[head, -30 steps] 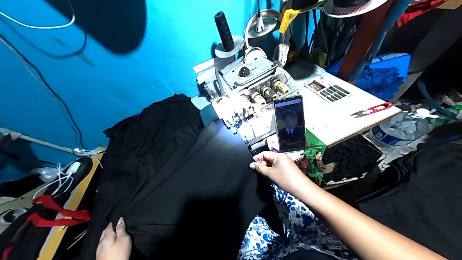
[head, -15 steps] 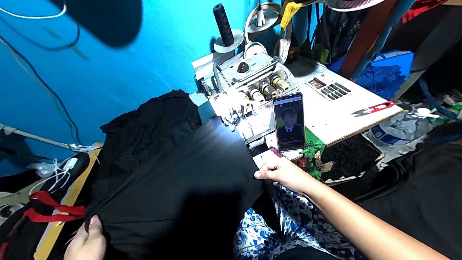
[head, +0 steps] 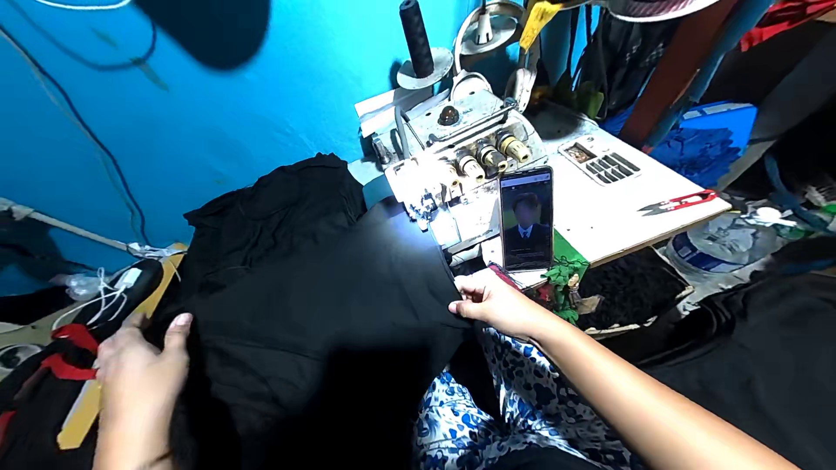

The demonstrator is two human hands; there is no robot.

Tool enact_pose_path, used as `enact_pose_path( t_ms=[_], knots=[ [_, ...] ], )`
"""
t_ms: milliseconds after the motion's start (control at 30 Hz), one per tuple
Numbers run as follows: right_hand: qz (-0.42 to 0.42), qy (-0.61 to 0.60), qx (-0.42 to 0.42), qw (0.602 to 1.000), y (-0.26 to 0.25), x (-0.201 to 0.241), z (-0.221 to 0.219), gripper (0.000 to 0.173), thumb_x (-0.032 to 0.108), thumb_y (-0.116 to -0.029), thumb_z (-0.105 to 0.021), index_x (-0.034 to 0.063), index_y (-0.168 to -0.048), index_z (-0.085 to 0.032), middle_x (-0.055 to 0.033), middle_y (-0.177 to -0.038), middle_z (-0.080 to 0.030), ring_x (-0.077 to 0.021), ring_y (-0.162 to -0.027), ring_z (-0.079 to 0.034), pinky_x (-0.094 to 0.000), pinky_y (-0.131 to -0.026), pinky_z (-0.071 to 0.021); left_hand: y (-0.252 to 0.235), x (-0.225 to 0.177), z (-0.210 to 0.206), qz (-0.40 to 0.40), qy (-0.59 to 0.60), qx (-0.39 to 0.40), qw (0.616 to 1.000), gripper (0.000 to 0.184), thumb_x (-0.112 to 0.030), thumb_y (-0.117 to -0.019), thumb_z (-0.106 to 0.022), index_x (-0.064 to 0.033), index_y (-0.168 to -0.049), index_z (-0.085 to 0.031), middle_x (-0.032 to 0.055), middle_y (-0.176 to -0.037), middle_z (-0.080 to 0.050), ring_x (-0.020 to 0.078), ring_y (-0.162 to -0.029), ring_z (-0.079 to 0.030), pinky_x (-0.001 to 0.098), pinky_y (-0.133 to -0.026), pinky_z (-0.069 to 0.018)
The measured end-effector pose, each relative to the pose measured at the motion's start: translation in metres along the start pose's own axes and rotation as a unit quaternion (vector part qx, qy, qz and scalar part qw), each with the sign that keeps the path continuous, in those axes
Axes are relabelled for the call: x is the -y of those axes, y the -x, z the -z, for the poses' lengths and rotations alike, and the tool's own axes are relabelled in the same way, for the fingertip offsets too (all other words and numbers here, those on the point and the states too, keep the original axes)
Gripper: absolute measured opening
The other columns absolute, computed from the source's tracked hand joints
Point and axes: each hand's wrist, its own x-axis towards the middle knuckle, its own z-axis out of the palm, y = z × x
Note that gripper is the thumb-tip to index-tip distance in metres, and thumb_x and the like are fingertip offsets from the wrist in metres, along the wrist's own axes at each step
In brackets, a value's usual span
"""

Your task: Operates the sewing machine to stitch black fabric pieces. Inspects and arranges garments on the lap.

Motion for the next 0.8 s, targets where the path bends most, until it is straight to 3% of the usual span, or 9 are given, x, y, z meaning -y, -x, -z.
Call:
enact_pose_path(
  t_ms=[67, 100, 167, 267, 333, 467, 567, 667, 800],
  knots=[
    [-0.049, 0.026, 0.042, 0.998, 0.011, 0.002, -0.003, 0.011, 0.013, -0.0982, -0.067, 0.0059, -0.092, -0.073, 0.0011, -0.076, -0.066, -0.0035, -0.069, -0.061, -0.0234, -0.067, -0.0520, 0.035, -0.030, -0.001, -0.027, 0.124, -0.037, 0.991, 0.055, -0.031, -0.1065, -0.049, 0.0088, -0.145, -0.044, 0.0270, -0.142, -0.052, 0.0323, -0.130, -0.054, 0.0473, -0.109, -0.0432],
    [-0.062, 0.049, 0.059, 0.995, 0.017, -0.003, -0.005, 0.015, 0.018, -0.0982, -0.068, 0.0062, -0.091, -0.074, 0.0019, -0.079, -0.068, -0.0023, -0.072, -0.062, -0.0242, -0.070, -0.0525, 0.060, -0.050, -0.007, -0.045, 0.225, -0.040, 0.973, 0.041, -0.025, -0.1078, -0.047, 0.0035, -0.137, -0.051, 0.0128, -0.127, -0.061, 0.0160, -0.111, -0.062, 0.0343, -0.096, -0.0526],
    [-0.067, 0.080, 0.078, 0.992, 0.027, -0.024, -0.008, 0.022, 0.027, -0.0976, -0.069, 0.0063, -0.092, -0.075, 0.0013, -0.087, -0.071, -0.0016, -0.080, -0.063, -0.0261, -0.077, -0.0527, 0.118, -0.086, -0.035, -0.052, 0.432, 0.053, 0.899, 0.024, -0.017, -0.1098, -0.040, -0.0116, -0.113, -0.063, -0.0071, -0.092, -0.072, 0.0062, -0.079, -0.070, 0.0274, -0.072, -0.0606],
    [-0.089, 0.105, 0.102, 0.985, 0.040, -0.063, -0.015, 0.022, 0.024, -0.0959, -0.072, 0.0038, -0.105, -0.075, -0.0053, -0.100, -0.073, -0.0075, -0.093, -0.068, -0.0330, -0.089, -0.0551, 0.222, -0.118, -0.105, 0.157, 0.507, 0.332, 0.780, 0.029, -0.015, -0.1082, -0.039, 0.0006, -0.108, -0.063, 0.0040, -0.087, -0.071, 0.0155, -0.077, -0.071, 0.0346, -0.074, -0.0620],
    [-0.119, 0.099, 0.107, 0.982, 0.050, -0.089, -0.022, 0.019, 0.017, -0.0954, -0.071, 0.0027, -0.107, -0.074, -0.0068, -0.102, -0.073, -0.0092, -0.095, -0.067, -0.0343, -0.090, -0.0546, 0.273, -0.119, -0.161, 0.290, 0.463, 0.413, 0.728, 0.036, -0.020, -0.1080, -0.048, 0.0093, -0.128, -0.056, 0.0191, -0.114, -0.069, 0.0251, -0.102, -0.071, 0.0419, -0.090, -0.0596],
    [-0.185, 0.055, 0.102, 0.976, 0.072, -0.119, -0.025, 0.019, 0.021, -0.0982, -0.069, 0.0055, -0.109, -0.073, -0.0041, -0.103, -0.073, -0.0072, -0.098, -0.068, -0.0331, -0.092, -0.0542, 0.308, -0.112, -0.228, 0.420, 0.604, 0.274, 0.619, 0.068, -0.049, -0.1109, -0.021, 0.0021, -0.153, -0.033, 0.0180, -0.154, -0.045, 0.0247, -0.139, -0.048, 0.0414, -0.114, -0.0421],
    [-0.199, 0.051, 0.111, 0.972, 0.092, -0.124, -0.027, 0.027, 0.029, -0.1020, -0.063, 0.0045, -0.106, -0.073, -0.0042, -0.100, -0.071, -0.0070, -0.093, -0.066, -0.0329, -0.089, -0.0526, 0.309, -0.112, -0.233, 0.428, 0.710, 0.180, 0.529, 0.064, -0.051, -0.1103, -0.019, -0.0031, -0.149, -0.038, 0.0116, -0.140, -0.057, 0.0207, -0.129, -0.056, 0.0410, -0.110, -0.0461],
    [-0.199, 0.000, 0.090, 0.976, 0.105, -0.125, -0.026, 0.019, 0.021, -0.1004, -0.066, 0.0051, -0.106, -0.072, -0.0009, -0.098, -0.072, -0.0041, -0.091, -0.067, -0.0277, -0.087, -0.0546, 0.318, -0.110, -0.227, 0.399, 0.769, 0.128, 0.484, 0.032, -0.029, -0.1114, -0.034, -0.0065, -0.123, -0.055, 0.0056, -0.107, -0.071, 0.0173, -0.104, -0.070, 0.0386, -0.096, -0.0571],
    [-0.195, -0.059, 0.078, 0.976, 0.113, -0.121, -0.032, 0.012, 0.008, -0.0978, -0.064, 0.0054, -0.107, -0.072, 0.0014, -0.099, -0.073, -0.0033, -0.092, -0.068, -0.0271, -0.088, -0.0561, 0.326, -0.104, -0.217, 0.373, 0.767, 0.125, 0.507, 0.020, -0.018, -0.1054, -0.051, -0.0050, -0.115, -0.063, 0.0074, -0.104, -0.074, 0.0163, -0.099, -0.073, 0.0351, -0.092, -0.0602]
  ],
)
